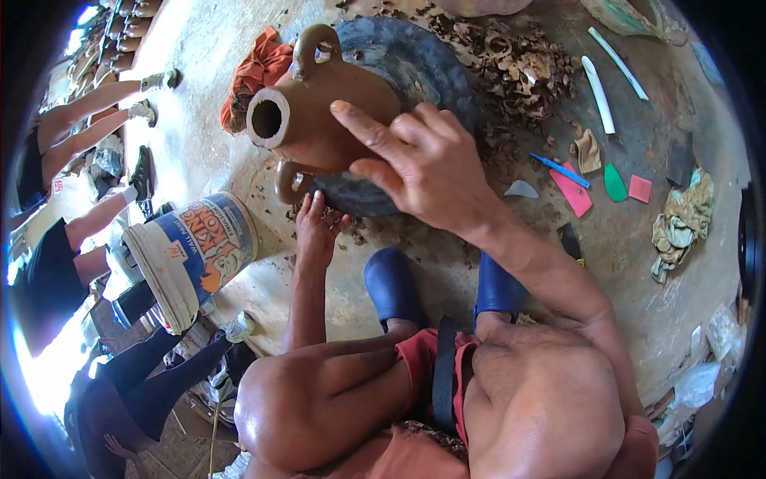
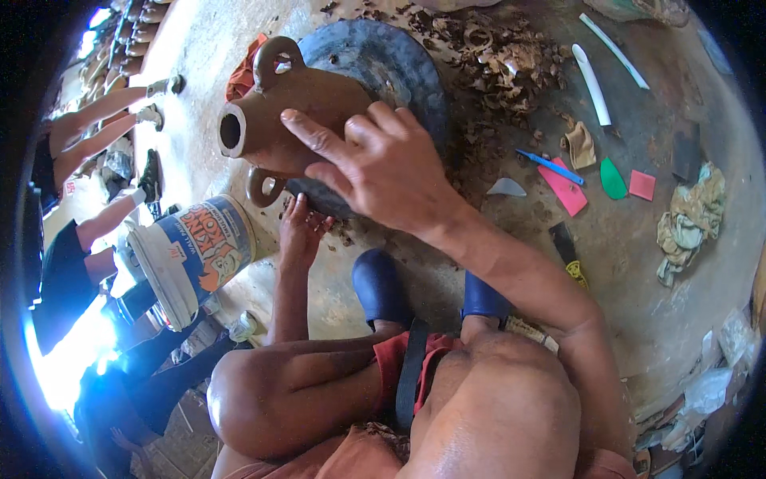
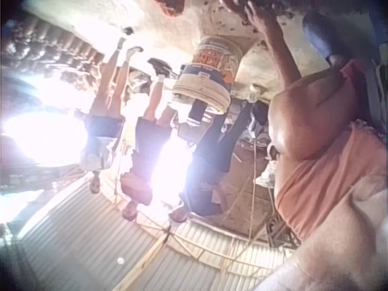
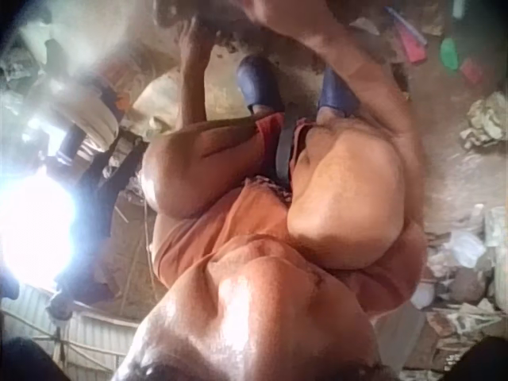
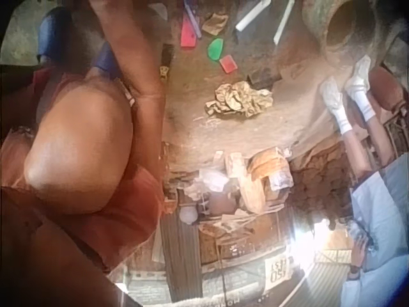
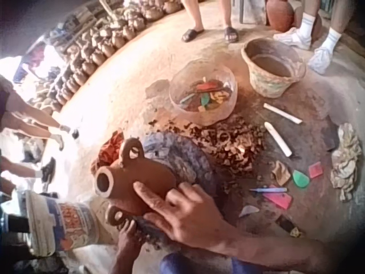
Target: The person shapes a clay jug on a pottery wheel using various tools and a sponge. They use small plastic scraping tools and a blue stick to refine the surface and handles of the vessel while rotating it on the wheel.
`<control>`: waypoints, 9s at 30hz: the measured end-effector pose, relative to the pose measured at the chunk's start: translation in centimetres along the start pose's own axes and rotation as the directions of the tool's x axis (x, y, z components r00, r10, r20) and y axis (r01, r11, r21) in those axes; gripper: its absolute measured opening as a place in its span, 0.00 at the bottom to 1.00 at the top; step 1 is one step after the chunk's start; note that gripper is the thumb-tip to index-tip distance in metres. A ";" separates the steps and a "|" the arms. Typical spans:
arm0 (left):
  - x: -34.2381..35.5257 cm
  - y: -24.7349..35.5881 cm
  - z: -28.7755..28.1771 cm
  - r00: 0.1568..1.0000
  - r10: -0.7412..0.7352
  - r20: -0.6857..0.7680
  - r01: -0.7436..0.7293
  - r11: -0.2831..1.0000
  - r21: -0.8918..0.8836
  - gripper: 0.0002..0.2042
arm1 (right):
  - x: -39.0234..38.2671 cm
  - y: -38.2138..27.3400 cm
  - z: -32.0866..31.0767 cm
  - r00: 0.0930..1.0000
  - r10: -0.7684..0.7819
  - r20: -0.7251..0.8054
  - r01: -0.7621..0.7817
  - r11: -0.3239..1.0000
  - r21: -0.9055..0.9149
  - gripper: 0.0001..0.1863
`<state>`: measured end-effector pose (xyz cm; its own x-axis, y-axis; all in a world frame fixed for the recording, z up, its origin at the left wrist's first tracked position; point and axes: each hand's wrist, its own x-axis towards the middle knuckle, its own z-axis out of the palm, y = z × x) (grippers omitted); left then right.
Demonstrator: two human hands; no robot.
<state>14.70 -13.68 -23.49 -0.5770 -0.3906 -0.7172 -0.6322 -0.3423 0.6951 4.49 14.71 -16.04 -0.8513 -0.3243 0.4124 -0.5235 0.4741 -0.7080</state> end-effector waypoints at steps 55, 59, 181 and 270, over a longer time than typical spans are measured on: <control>2.5 0.4 -3.9 0.993 -0.020 0.114 0.016 0.999 0.041 0.30 | 1.9 8.0 -3.3 0.872 0.326 -0.366 -0.338 0.941 0.032 0.06; 5.2 -2.5 -7.4 0.923 0.136 0.361 -0.283 0.874 0.395 0.31 | -9.9 16.4 -12.9 0.879 0.392 -0.272 -0.456 0.857 -0.240 0.12; 0.2 -4.6 4.3 0.991 0.067 -0.113 -0.082 0.988 -0.133 0.37 | 1.0 4.8 2.8 0.927 0.376 -0.022 -0.322 0.822 0.469 0.32; -4.5 -4.3 7.2 0.999 -0.023 -0.033 0.016 0.977 -0.213 0.31 | 14.4 -9.3 -6.4 0.865 -0.136 0.484 0.277 0.933 -0.231 0.26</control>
<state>16.26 -4.27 -23.62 -0.5451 -0.4102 -0.7311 -0.5164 -0.5227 0.6783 -3.07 10.89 0.16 -0.6481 -0.7410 0.1758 -0.7317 0.5418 -0.4137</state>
